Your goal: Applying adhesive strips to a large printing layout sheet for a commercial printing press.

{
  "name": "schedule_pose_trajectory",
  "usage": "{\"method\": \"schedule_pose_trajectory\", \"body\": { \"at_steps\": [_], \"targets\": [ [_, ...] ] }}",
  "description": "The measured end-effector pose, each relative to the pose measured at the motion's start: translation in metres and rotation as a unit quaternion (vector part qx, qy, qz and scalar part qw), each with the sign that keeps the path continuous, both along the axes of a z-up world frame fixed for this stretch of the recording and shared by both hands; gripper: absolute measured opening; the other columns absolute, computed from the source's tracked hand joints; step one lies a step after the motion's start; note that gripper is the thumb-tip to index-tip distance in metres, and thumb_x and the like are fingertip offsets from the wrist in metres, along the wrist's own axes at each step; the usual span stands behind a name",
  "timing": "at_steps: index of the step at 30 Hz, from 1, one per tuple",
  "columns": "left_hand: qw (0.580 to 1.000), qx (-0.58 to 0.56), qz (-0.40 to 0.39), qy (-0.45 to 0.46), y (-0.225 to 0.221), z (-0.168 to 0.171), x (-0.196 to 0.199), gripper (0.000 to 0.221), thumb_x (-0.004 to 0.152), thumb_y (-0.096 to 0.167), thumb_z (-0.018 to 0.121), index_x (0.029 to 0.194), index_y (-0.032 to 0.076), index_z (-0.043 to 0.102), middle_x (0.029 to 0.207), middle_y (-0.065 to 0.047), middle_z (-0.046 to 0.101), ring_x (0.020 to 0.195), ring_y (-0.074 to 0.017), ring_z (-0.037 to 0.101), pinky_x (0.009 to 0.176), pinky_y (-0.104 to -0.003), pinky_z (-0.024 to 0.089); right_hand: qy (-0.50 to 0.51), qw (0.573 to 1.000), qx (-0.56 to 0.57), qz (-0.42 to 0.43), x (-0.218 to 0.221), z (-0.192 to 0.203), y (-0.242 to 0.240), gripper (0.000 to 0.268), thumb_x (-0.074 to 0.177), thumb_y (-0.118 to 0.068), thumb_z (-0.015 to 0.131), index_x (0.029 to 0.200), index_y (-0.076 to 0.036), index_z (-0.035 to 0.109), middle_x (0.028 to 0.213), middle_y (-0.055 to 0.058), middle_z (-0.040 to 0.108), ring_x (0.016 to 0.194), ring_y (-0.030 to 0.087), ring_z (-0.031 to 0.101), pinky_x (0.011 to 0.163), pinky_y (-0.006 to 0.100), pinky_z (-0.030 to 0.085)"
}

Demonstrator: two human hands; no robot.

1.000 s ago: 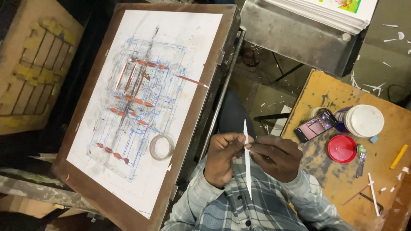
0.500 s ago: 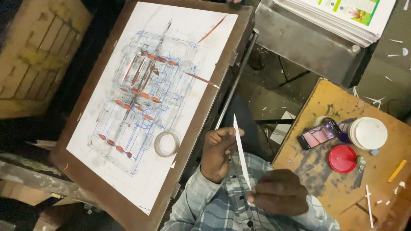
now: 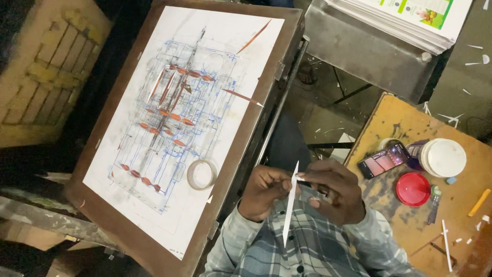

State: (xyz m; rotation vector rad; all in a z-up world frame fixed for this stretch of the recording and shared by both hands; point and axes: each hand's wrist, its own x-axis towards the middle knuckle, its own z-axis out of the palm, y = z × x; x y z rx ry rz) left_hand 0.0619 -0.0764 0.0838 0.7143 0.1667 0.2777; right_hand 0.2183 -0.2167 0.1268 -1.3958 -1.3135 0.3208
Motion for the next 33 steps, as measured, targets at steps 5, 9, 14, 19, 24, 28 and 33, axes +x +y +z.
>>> {"method": "schedule_pose_trajectory", "body": {
  "at_steps": [5,9,14,19,24,28,33],
  "targets": [
    [0.999,0.037,-0.014,-0.013,0.000,0.004,-0.004,0.017,0.100,0.012,0.073,0.097,-0.004,0.076,0.069,-0.003,0.065,0.052,-0.0048,0.039,0.050,-0.024,0.026,-0.004,0.997,-0.065,-0.039,0.010,0.005,0.009,0.041,0.101,-0.033,0.061,0.123,-0.001,0.072,0.105,0.009,0.066,0.066,0.005,0.052,0.057,0.024,0.041],
    [1.000,0.030,-0.005,-0.003,-0.002,-0.007,-0.002,0.020,0.101,0.015,0.072,0.096,-0.004,0.077,0.070,-0.005,0.067,0.052,-0.0056,0.040,0.050,-0.025,0.027,-0.019,0.997,-0.037,-0.061,0.010,-0.003,0.005,0.035,0.108,-0.029,0.059,0.128,-0.003,0.070,0.109,0.007,0.066,0.071,0.005,0.056,0.060,0.024,0.043],
    [0.992,-0.058,0.103,0.040,0.003,-0.017,0.002,0.020,0.100,0.016,0.074,0.095,-0.004,0.072,0.078,-0.005,0.066,0.056,-0.0063,0.042,0.054,-0.025,0.031,-0.058,0.997,-0.005,-0.055,-0.011,-0.016,0.005,0.054,0.092,-0.008,0.077,0.141,-0.007,0.052,0.107,0.011,0.071,0.066,0.007,0.063,0.048,0.023,0.047],
    [0.973,-0.120,0.178,0.080,0.014,-0.019,0.001,0.026,0.100,0.019,0.072,0.101,-0.007,0.075,0.065,0.001,0.057,0.056,-0.0044,0.039,0.055,-0.022,0.031,-0.154,0.988,-0.010,0.016,-0.017,-0.009,0.021,0.074,0.082,-0.008,0.085,0.145,-0.015,0.047,0.101,0.012,0.076,0.063,0.016,0.068,0.050,0.030,0.048],
    [0.956,-0.160,0.218,0.110,0.035,-0.024,-0.009,0.026,0.098,0.018,0.071,0.102,-0.008,0.074,0.064,0.002,0.056,0.054,-0.0048,0.038,0.053,-0.023,0.030,-0.224,0.970,-0.029,0.092,-0.007,-0.003,0.057,0.078,0.089,-0.011,0.081,0.154,-0.019,0.039,0.102,0.006,0.076,0.067,0.023,0.070,0.056,0.033,0.051],
    [0.936,-0.203,0.259,0.124,0.054,-0.039,-0.021,0.029,0.102,0.021,0.070,0.099,-0.008,0.072,0.060,0.004,0.051,0.053,-0.0045,0.038,0.053,-0.023,0.029,-0.275,0.948,-0.026,0.161,-0.013,0.009,0.109,0.076,0.090,-0.010,0.079,0.153,-0.021,0.038,0.106,0.004,0.076,0.062,0.022,0.066,0.053,0.033,0.049],
    [0.928,-0.209,0.262,0.163,0.099,-0.067,-0.045,0.033,0.106,0.025,0.067,0.094,-0.005,0.073,0.057,0.005,0.049,0.051,-0.0042,0.038,0.051,-0.024,0.029,-0.242,0.952,-0.069,0.173,-0.013,-0.019,0.171,0.071,0.086,-0.004,0.079,0.145,-0.017,0.041,0.105,0.008,0.076,0.057,0.013,0.061,0.049,0.028,0.043]
  ]
}}
